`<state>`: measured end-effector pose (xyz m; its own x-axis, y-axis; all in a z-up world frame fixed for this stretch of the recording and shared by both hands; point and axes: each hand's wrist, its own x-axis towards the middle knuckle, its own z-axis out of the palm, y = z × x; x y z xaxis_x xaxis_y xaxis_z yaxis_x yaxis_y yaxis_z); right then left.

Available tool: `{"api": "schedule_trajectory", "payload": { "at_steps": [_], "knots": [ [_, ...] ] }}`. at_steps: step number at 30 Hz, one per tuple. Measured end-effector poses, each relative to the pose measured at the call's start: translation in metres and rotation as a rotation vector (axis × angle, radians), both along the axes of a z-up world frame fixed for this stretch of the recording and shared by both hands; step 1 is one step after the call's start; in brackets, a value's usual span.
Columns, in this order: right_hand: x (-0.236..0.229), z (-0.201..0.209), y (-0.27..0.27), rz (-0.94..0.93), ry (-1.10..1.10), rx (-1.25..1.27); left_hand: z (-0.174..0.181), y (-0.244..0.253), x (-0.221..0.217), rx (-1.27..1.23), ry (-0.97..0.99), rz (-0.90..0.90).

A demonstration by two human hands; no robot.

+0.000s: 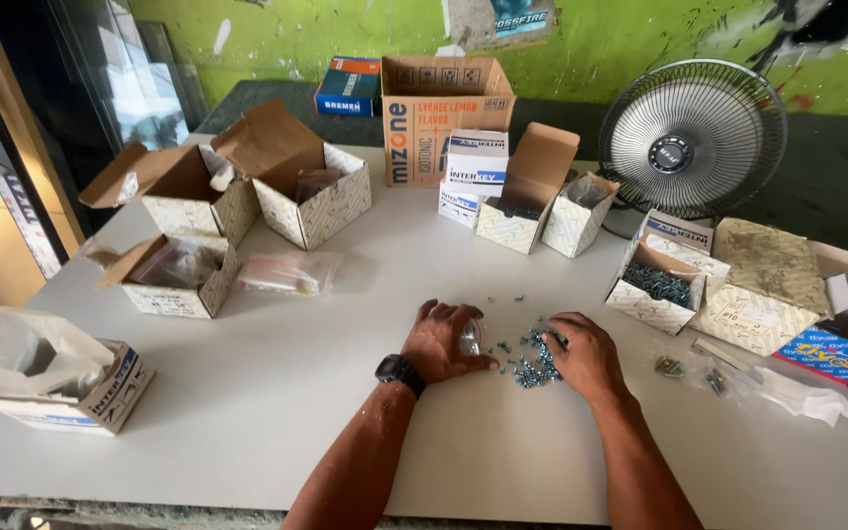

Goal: The person picks up small metal screws from a pile on a white table and places them into a small clear plastic bag. The person then seals the bag and places it into a cardboard box.

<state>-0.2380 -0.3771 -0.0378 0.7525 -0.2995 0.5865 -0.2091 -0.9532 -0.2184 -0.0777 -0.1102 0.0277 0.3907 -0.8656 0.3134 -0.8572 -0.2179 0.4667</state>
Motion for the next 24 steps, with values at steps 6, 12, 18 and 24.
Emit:
{"api": "schedule_trajectory", "payload": {
  "at_steps": [6,12,18,24],
  "knots": [
    [-0.013,0.057,0.051,0.037,0.033,0.08,0.016,0.004,-0.017,0.02,-0.128,0.006],
    [-0.009,0.081,0.075,-0.071,0.58,0.321,0.024,0.004,-0.025,0.21,-0.057,0.01],
    [-0.003,0.065,0.072,-0.026,0.621,0.179,0.029,0.006,-0.029,0.33,-0.047,0.002],
    [-0.005,0.07,0.078,-0.006,0.588,0.228,0.03,0.007,-0.029,0.319,-0.039,0.0]
  ]
}}
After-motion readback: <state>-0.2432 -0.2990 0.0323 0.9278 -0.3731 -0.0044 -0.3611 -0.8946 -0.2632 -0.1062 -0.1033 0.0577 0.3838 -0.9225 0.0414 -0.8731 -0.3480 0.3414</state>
